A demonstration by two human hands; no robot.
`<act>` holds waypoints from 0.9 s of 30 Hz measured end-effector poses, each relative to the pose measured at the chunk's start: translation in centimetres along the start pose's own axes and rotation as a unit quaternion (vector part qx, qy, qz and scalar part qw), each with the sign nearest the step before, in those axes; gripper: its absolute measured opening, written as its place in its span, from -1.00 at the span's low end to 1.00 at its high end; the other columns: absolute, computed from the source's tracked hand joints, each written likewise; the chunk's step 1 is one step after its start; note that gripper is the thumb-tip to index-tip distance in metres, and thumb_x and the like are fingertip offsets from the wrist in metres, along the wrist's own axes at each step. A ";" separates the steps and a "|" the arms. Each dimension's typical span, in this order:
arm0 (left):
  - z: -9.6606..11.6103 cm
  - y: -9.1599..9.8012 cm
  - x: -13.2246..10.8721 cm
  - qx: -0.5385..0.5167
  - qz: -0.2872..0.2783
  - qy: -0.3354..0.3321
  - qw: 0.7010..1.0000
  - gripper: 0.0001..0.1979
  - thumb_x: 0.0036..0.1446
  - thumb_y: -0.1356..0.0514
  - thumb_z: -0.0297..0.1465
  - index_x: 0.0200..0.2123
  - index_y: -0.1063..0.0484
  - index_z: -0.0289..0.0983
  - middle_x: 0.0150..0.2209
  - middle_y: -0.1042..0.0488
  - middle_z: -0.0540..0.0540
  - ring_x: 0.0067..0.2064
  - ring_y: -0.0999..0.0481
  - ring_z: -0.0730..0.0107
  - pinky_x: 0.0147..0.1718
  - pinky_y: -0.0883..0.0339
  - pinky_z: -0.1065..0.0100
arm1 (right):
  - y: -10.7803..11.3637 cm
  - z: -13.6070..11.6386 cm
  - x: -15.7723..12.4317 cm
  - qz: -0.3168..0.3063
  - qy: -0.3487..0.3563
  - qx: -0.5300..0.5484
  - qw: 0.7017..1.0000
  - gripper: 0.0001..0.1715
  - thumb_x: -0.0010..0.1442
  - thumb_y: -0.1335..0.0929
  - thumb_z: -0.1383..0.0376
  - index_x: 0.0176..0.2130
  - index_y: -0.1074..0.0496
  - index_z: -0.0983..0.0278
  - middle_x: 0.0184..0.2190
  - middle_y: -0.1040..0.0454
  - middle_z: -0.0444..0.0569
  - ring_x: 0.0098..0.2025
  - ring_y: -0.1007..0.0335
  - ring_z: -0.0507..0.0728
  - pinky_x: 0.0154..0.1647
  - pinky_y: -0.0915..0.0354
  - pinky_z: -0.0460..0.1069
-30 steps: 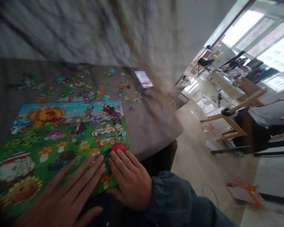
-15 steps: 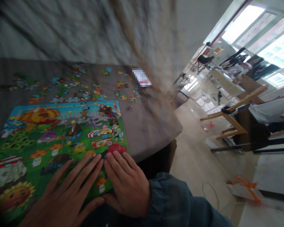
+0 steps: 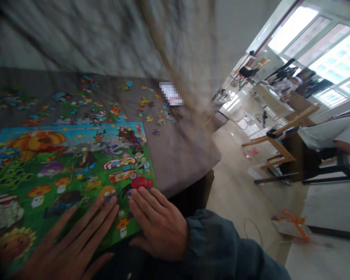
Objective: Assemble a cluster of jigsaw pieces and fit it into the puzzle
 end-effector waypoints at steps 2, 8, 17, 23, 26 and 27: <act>-0.3 -0.1 -0.5 0.001 -0.014 -0.009 1.000 -0.36 0.41 0.14 -0.13 0.47 0.09 -0.20 0.41 -0.18 -0.17 0.41 -0.15 0.03 0.43 0.29 -0.13 | 0.1 0.3 -0.2 0.023 0.002 -0.004 1.000 -0.27 0.41 -0.24 0.06 0.34 -0.20 0.50 0.40 -0.15 0.14 0.47 0.03 0.27 0.49 -0.01 0.17; -1.0 -0.1 -0.9 -0.005 -0.028 -0.008 1.000 -0.41 0.43 0.19 -0.28 0.47 0.12 -0.15 0.42 -0.18 -0.12 0.42 -0.14 0.06 0.44 0.28 -0.10 | -0.4 1.3 -0.9 0.116 0.066 0.031 0.991 -0.50 0.41 -0.28 0.18 0.21 -0.40 0.39 0.27 -0.40 0.08 0.40 -0.16 0.21 0.43 -0.16 0.12; -0.7 -0.7 -1.1 0.003 -0.021 -0.007 1.000 -0.41 0.42 0.16 -0.08 0.44 0.01 -0.03 0.43 -0.16 -0.07 0.43 -0.13 0.04 0.42 0.27 -0.14 | -0.8 0.9 -1.2 0.149 0.033 0.033 0.988 -0.59 0.43 -0.26 0.27 0.17 -0.46 0.34 0.22 -0.45 0.05 0.34 -0.28 0.23 0.38 -0.24 0.17; -1.3 -0.4 -1.9 0.009 -0.038 -0.011 0.999 -0.40 0.38 0.04 -0.06 0.43 -0.04 -0.02 0.43 -0.17 -0.04 0.45 -0.09 0.09 0.45 0.29 -0.05 | -0.8 0.8 -1.6 0.191 0.038 0.048 0.980 -0.64 0.43 -0.27 0.26 0.10 -0.51 0.33 0.17 -0.50 0.05 0.30 -0.34 0.20 0.34 -0.30 0.14; -1.9 0.0 -3.1 0.011 -0.043 -0.031 0.999 -0.40 0.36 -0.02 -0.08 0.41 -0.10 -0.02 0.40 -0.24 0.00 0.44 -0.12 0.16 0.46 0.31 0.07 | -0.7 1.6 -1.8 0.228 0.058 0.062 0.970 -0.67 0.39 -0.32 0.20 0.01 -0.55 0.32 0.07 -0.58 0.03 0.23 -0.42 0.19 0.28 -0.37 0.10; -2.1 0.1 -3.7 0.011 -0.037 -0.036 0.999 -0.41 0.36 -0.03 -0.10 0.40 -0.11 -0.01 0.38 -0.27 0.02 0.43 -0.14 0.19 0.47 0.30 0.09 | -0.6 1.8 -1.8 0.239 0.063 0.067 0.967 -0.68 0.37 -0.35 0.19 -0.02 -0.56 0.32 0.03 -0.61 0.02 0.21 -0.45 0.18 0.26 -0.38 0.08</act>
Point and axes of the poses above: each hand's wrist, its own x-axis towards the middle knuckle, its own y-axis out of the back of the hand, z = x × y, the point moved 5 cm from there along x, towards the middle knuckle
